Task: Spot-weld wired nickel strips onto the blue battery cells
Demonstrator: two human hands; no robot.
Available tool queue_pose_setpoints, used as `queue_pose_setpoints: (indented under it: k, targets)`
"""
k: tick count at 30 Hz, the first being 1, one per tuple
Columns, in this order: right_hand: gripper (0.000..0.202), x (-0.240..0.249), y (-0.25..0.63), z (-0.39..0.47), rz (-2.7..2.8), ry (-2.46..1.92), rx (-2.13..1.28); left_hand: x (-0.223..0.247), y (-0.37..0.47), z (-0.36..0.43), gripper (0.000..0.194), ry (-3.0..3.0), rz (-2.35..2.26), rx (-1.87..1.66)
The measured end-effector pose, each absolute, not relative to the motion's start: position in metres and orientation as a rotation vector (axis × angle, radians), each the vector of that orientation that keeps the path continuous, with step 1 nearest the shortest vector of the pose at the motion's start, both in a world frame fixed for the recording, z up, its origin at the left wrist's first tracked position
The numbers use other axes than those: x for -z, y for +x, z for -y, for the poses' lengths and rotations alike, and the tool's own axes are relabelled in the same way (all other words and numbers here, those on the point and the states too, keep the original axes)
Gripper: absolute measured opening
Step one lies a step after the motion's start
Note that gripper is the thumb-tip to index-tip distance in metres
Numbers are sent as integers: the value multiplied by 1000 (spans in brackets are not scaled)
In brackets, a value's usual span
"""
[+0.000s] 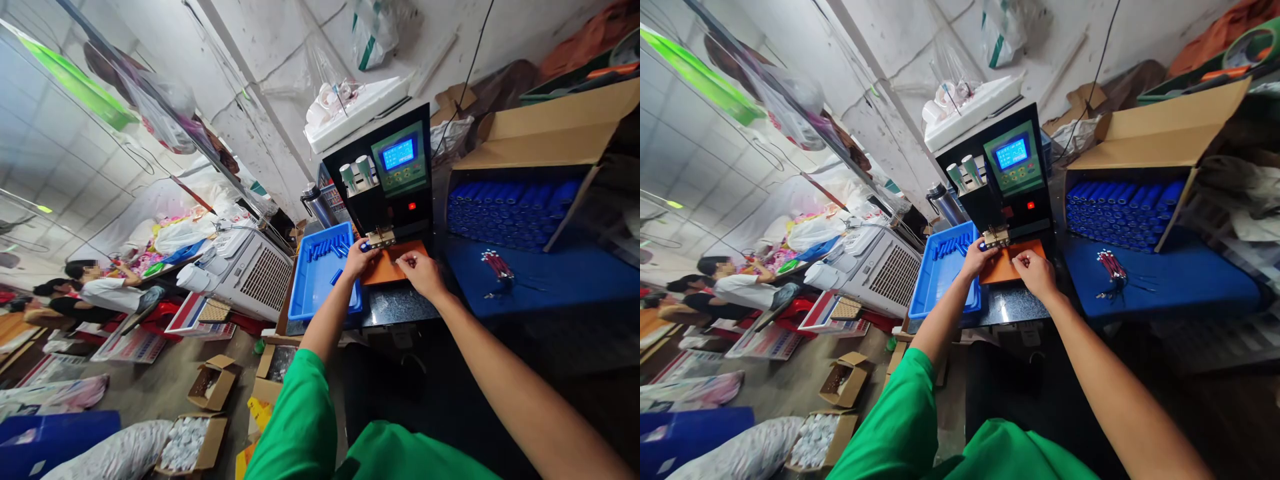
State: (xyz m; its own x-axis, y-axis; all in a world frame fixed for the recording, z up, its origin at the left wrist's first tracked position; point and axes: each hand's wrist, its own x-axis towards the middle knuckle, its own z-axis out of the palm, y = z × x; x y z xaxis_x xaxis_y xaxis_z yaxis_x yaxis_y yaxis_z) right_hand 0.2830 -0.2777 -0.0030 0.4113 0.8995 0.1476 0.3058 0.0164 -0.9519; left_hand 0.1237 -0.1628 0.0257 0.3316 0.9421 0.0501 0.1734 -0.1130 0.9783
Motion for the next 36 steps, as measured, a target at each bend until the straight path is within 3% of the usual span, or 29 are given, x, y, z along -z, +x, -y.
queue_pose_setpoints:
  k: [12, 17, 21, 23, 25, 28, 30, 36]
  targets:
    - [28, 7, 284, 276, 1125, -1574, -578, -25, 118, 156, 49, 1722, -990, -839]
    - [28, 11, 287, 278, 1115, -1598, -568, -31, 106, 163, 62, 1603, -884, -916]
    - [28, 11, 288, 281, 1130, -1608, -552, -47, 53, 176, 43, 1689, -955, -1038]
    - [31, 11, 288, 282, 1136, -1604, -535, -56, 18, 187, 31, 1939, -1036, -930]
    - [34, 13, 288, 282, 1143, -1600, -526, -61, -14, 198, 26, 2249, -1067, -602]
    - [36, 16, 288, 282, 1155, -1595, -517, -61, -41, 211, 39, 2445, -1006, -26]
    - [36, 18, 288, 281, 1153, -1591, -509, -56, -46, 213, 43, 2484, -999, 179]
    - [35, 17, 286, 282, 1124, -1588, -508, -34, -30, 202, 21, 2554, -1137, 59]
